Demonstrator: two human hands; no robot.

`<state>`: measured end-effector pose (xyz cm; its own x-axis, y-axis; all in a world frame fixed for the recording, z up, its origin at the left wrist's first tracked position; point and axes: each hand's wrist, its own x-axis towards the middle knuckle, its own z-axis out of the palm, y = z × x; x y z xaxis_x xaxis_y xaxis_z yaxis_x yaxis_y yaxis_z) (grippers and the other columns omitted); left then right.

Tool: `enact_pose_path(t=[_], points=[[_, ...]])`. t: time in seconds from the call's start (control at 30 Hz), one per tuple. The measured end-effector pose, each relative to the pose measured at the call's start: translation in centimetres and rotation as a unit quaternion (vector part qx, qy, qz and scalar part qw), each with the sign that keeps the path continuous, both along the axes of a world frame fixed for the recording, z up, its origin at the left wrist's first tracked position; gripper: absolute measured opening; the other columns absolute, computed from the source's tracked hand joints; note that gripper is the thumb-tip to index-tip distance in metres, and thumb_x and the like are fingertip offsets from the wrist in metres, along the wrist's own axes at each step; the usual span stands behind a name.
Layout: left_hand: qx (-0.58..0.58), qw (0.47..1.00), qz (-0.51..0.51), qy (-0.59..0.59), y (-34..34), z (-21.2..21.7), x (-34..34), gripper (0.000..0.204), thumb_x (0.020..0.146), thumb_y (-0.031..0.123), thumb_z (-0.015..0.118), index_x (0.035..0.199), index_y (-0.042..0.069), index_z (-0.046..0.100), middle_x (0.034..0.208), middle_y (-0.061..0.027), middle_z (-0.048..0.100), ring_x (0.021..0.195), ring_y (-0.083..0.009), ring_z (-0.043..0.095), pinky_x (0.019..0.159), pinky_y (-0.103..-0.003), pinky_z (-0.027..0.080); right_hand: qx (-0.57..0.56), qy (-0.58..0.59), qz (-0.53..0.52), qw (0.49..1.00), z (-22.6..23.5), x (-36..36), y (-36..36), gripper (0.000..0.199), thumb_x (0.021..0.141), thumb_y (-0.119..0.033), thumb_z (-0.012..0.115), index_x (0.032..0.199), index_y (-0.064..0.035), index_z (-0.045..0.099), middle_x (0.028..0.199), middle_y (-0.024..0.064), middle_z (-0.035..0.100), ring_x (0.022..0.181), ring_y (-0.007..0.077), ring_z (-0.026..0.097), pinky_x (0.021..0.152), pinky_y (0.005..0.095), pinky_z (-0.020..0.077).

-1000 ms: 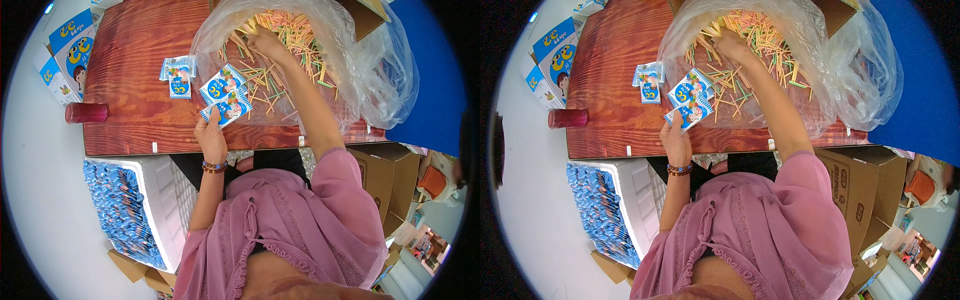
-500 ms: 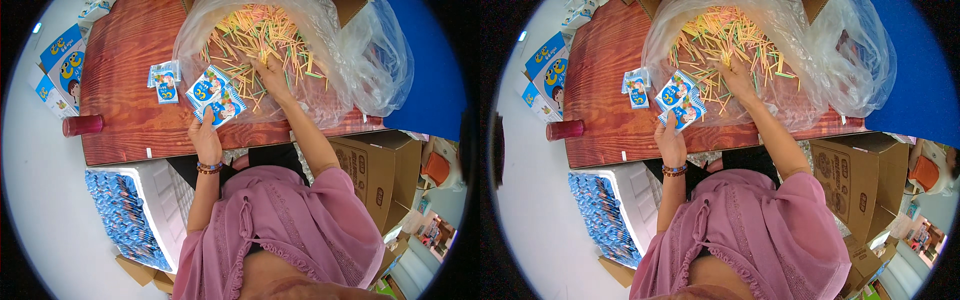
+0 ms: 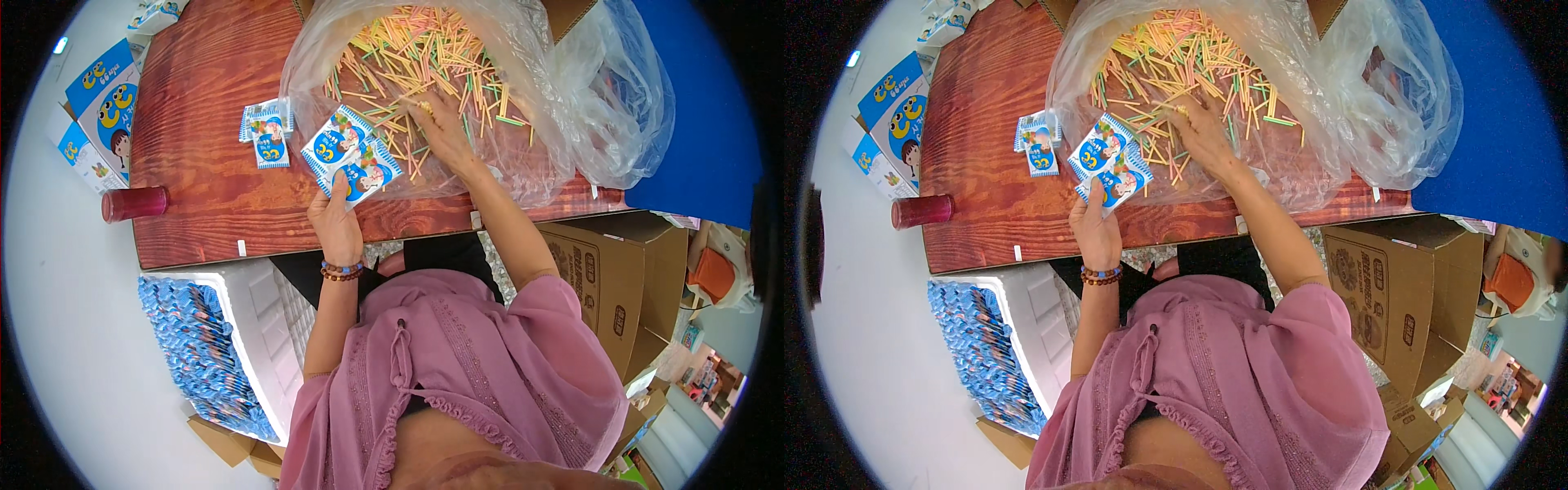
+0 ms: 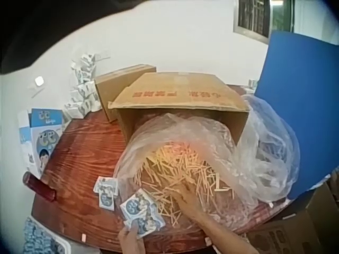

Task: Packaging small blue packets from a bulk bag into smaller containers and boxes.

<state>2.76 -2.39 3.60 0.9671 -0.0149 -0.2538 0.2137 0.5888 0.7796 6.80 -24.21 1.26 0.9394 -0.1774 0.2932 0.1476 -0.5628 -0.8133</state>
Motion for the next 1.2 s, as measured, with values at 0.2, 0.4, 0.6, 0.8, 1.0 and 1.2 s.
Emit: enact_pose_path(t=[0.2, 0.4, 0.6, 0.8, 1.0, 1.2], points=[[-0.010, 1.000, -0.015, -0.013, -0.5, 0.4, 0.6, 0.019, 0.096, 0.014, 0.057, 0.106, -0.002, 0.062, 0.107, -0.0072, 0.066, 0.096, -0.0143, 0.064, 0.088, -0.032, 0.049, 0.413, -0.011, 0.019, 0.911, 3.5, 1.7, -0.2, 0.023, 0.099, -0.018, 0.045, 0.106, -0.0006, 0.058, 0.117, 0.0154, 0.063, 0.112, 0.0257, 0.057, 0.103, 0.0343, 0.0391], [-0.076, 0.997, -0.008, 0.032, -2.0, 0.1, 2.1, 0.013, 0.095, 0.014, 0.060, 0.100, 0.004, 0.065, 0.099, -0.0028, 0.068, 0.088, -0.0118, 0.065, 0.079, -0.028, 0.052, 0.644, -0.048, 0.126, 0.753, 4.2, 2.0, 0.3, 0.022, 0.102, -0.019, 0.037, 0.102, -0.0017, 0.051, 0.120, 0.0271, 0.058, 0.121, 0.0373, 0.052, 0.108, 0.0480, 0.0355], [-0.092, 0.995, -0.031, 0.031, -3.1, 0.6, 2.5, 0.015, 0.096, 0.020, 0.059, 0.099, 0.006, 0.064, 0.098, -0.0032, 0.068, 0.086, -0.0123, 0.064, 0.072, -0.027, 0.050, 0.610, -0.167, 0.141, 0.762, 6.6, 1.0, 2.8, 0.021, 0.102, -0.020, 0.032, 0.105, -0.0036, 0.046, 0.113, 0.0248, 0.061, 0.118, 0.0390, 0.054, 0.108, 0.0504, 0.0344], [-0.136, 0.988, -0.057, 0.055, -3.8, 1.3, 2.2, 0.016, 0.096, 0.021, 0.059, 0.100, 0.006, 0.064, 0.098, -0.0030, 0.067, 0.084, -0.0124, 0.062, 0.067, -0.026, 0.048, 0.593, -0.206, 0.101, 0.772, 7.9, 0.6, 4.7, 0.015, 0.101, -0.017, 0.031, 0.102, -0.0054, 0.042, 0.110, 0.0278, 0.061, 0.115, 0.0382, 0.055, 0.107, 0.0498, 0.0347], [-0.169, 0.981, -0.079, 0.056, -3.8, 1.2, 2.1, 0.016, 0.097, 0.021, 0.057, 0.102, 0.006, 0.062, 0.100, -0.0026, 0.067, 0.085, -0.0117, 0.060, 0.066, -0.027, 0.046, 0.540, -0.197, 0.071, 0.815, 7.8, 0.2, 5.5, 0.019, 0.102, -0.023, 0.035, 0.100, -0.0051, 0.041, 0.106, 0.0295, 0.062, 0.110, 0.0374, 0.058, 0.101, 0.0450, 0.0405], [-0.168, 0.981, -0.082, 0.045, -3.8, 1.1, 2.2, 0.017, 0.097, 0.020, 0.056, 0.104, 0.006, 0.061, 0.103, -0.0019, 0.066, 0.087, -0.0111, 0.059, 0.068, -0.026, 0.046, 0.504, -0.188, 0.087, 0.838, 7.5, -0.7, 6.3, 0.016, 0.101, -0.019, 0.035, 0.101, -0.0037, 0.041, 0.106, 0.0283, 0.063, 0.107, 0.0337, 0.060, 0.090, 0.0399, 0.0476]])
